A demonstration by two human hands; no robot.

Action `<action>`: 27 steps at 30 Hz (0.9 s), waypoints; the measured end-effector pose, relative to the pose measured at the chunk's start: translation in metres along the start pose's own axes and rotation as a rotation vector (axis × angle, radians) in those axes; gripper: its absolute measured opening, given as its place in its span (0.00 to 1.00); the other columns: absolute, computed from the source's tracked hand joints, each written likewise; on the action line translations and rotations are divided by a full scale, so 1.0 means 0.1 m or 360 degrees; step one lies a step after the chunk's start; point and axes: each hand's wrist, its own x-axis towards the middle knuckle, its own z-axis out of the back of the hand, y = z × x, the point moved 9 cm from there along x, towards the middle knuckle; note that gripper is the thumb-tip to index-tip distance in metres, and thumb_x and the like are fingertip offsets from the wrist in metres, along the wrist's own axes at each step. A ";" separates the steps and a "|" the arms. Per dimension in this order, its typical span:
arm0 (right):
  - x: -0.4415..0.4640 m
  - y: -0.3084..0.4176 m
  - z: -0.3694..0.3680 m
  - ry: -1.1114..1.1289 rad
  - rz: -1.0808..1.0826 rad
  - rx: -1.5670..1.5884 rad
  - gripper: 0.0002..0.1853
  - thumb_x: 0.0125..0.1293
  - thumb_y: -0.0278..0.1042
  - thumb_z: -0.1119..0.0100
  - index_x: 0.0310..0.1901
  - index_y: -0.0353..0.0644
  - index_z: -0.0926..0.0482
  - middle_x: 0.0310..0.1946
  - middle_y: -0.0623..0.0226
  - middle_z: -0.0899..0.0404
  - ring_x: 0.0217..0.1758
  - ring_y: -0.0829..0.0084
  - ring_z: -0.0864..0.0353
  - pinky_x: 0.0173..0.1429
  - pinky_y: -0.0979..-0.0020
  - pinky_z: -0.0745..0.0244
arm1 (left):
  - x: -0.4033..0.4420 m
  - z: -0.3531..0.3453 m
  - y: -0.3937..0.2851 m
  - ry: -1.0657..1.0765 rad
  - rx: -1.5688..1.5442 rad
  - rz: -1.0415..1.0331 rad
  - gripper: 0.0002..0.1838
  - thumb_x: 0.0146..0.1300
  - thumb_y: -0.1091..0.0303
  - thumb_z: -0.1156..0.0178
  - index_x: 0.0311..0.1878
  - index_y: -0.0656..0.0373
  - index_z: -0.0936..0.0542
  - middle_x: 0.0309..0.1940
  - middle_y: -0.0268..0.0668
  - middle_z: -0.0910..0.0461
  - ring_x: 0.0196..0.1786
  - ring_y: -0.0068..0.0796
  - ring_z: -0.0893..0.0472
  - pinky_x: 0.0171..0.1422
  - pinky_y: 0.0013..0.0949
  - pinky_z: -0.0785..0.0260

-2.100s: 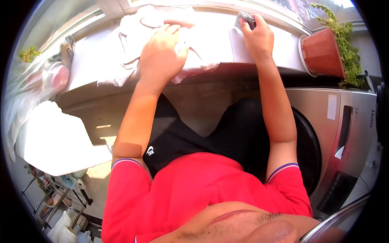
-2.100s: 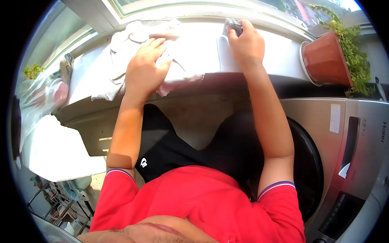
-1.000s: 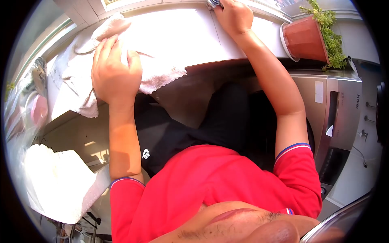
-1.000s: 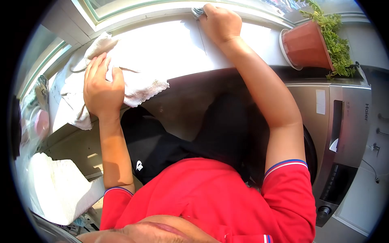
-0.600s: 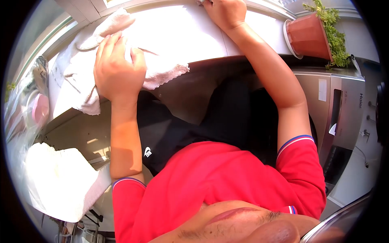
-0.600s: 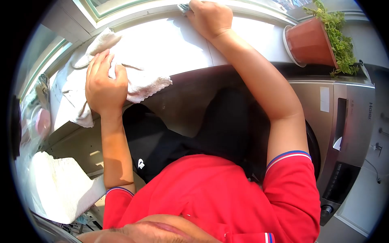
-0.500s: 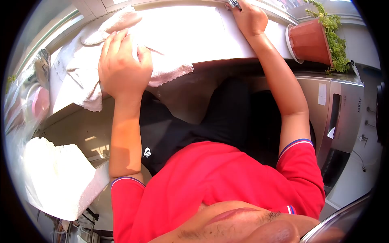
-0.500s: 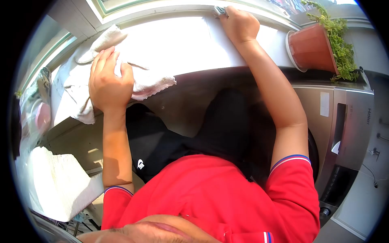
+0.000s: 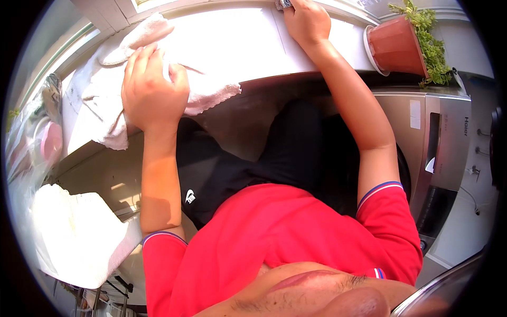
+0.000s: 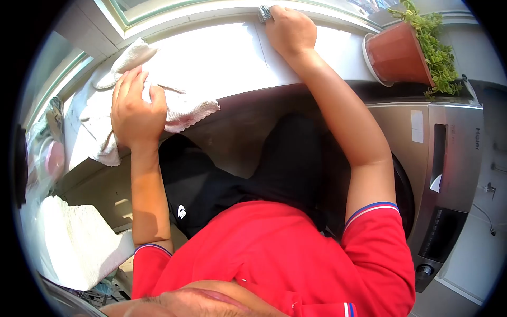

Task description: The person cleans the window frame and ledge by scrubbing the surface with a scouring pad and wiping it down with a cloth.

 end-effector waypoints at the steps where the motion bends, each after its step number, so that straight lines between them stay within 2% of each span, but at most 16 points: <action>1: 0.02 0.08 -0.05 0.0001 0.0045 0.0009 0.11 0.67 0.38 0.38 0.29 0.43 0.18 0.26 0.52 0.17 0.32 0.48 0.16 0.40 0.49 0.22 | -0.01 0.00 0.00 0.0029 0.0005 0.0007 0.16 0.59 0.69 0.38 0.48 0.60 0.11 0.56 0.38 0.12 0.64 0.42 0.18 0.70 0.42 0.27; 5: 0.11 0.59 -0.18 -0.0015 0.0126 0.0141 0.10 0.65 0.37 0.38 0.27 0.43 0.18 0.25 0.52 0.17 0.31 0.49 0.15 0.40 0.51 0.21 | 0.01 0.00 -0.01 -0.0013 0.0040 -0.0011 0.15 0.59 0.69 0.38 0.48 0.60 0.11 0.55 0.38 0.12 0.64 0.42 0.18 0.70 0.42 0.26; 9: 0.03 0.11 -0.07 -0.0053 -0.0021 0.0077 0.08 0.65 0.36 0.38 0.31 0.43 0.14 0.28 0.52 0.14 0.34 0.48 0.14 0.42 0.51 0.20 | -0.01 0.01 0.01 -0.0011 -0.0003 -0.0061 0.15 0.58 0.69 0.38 0.48 0.61 0.11 0.54 0.38 0.12 0.63 0.42 0.17 0.69 0.42 0.26; 10: 0.00 -0.07 -0.07 0.0012 -0.0094 -0.0072 0.08 0.64 0.36 0.37 0.33 0.43 0.13 0.30 0.51 0.13 0.35 0.48 0.14 0.43 0.52 0.20 | -0.05 0.01 0.02 -0.0009 -0.0006 -0.0064 0.15 0.58 0.69 0.38 0.48 0.61 0.11 0.54 0.39 0.12 0.63 0.42 0.17 0.69 0.42 0.26; 12: -0.03 -0.11 -0.08 -0.0014 -0.0077 0.0004 0.07 0.63 0.35 0.37 0.31 0.43 0.14 0.29 0.52 0.14 0.34 0.49 0.14 0.43 0.51 0.20 | -0.04 0.03 0.00 -0.0024 0.0006 -0.0065 0.16 0.55 0.69 0.37 0.46 0.62 0.12 0.53 0.39 0.12 0.61 0.44 0.17 0.67 0.44 0.25; 14: 0.03 0.12 -0.09 -0.0084 0.0102 0.0040 0.06 0.61 0.35 0.37 0.29 0.43 0.16 0.27 0.53 0.15 0.33 0.49 0.15 0.42 0.50 0.20 | 0.00 0.00 -0.07 -0.0041 -0.0002 -0.0105 0.16 0.54 0.68 0.37 0.45 0.62 0.12 0.52 0.40 0.12 0.61 0.45 0.17 0.65 0.44 0.24; 18: 0.08 0.24 -0.08 -0.0010 0.0179 0.0031 0.06 0.60 0.34 0.37 0.29 0.43 0.16 0.27 0.53 0.16 0.33 0.48 0.15 0.42 0.50 0.20 | -0.02 0.00 -0.03 -0.0052 0.0006 -0.0118 0.16 0.54 0.67 0.37 0.46 0.61 0.12 0.52 0.39 0.12 0.61 0.45 0.17 0.65 0.45 0.24; 20: 0.05 0.05 0.01 -0.0025 0.0090 0.0006 0.06 0.60 0.34 0.37 0.29 0.43 0.15 0.27 0.53 0.15 0.33 0.48 0.15 0.41 0.50 0.21 | -0.04 0.00 0.00 -0.0056 -0.0006 -0.0109 0.16 0.55 0.67 0.37 0.46 0.61 0.12 0.52 0.39 0.12 0.61 0.45 0.17 0.65 0.45 0.24; 24: 0.04 0.28 -0.10 -0.0048 0.0108 0.0013 0.08 0.61 0.35 0.36 0.29 0.42 0.14 0.27 0.51 0.16 0.33 0.48 0.14 0.41 0.51 0.20 | -0.04 0.01 -0.04 -0.0030 -0.0006 -0.0096 0.16 0.54 0.68 0.37 0.45 0.62 0.12 0.52 0.40 0.12 0.61 0.45 0.17 0.65 0.45 0.24; 27: 0.13 0.48 -0.20 0.0133 0.0029 0.0055 0.09 0.63 0.35 0.39 0.32 0.40 0.14 0.30 0.48 0.14 0.36 0.47 0.13 0.45 0.52 0.19 | -0.04 0.00 -0.03 -0.0062 -0.0012 -0.0119 0.16 0.53 0.68 0.37 0.45 0.62 0.12 0.52 0.40 0.12 0.61 0.45 0.17 0.65 0.45 0.23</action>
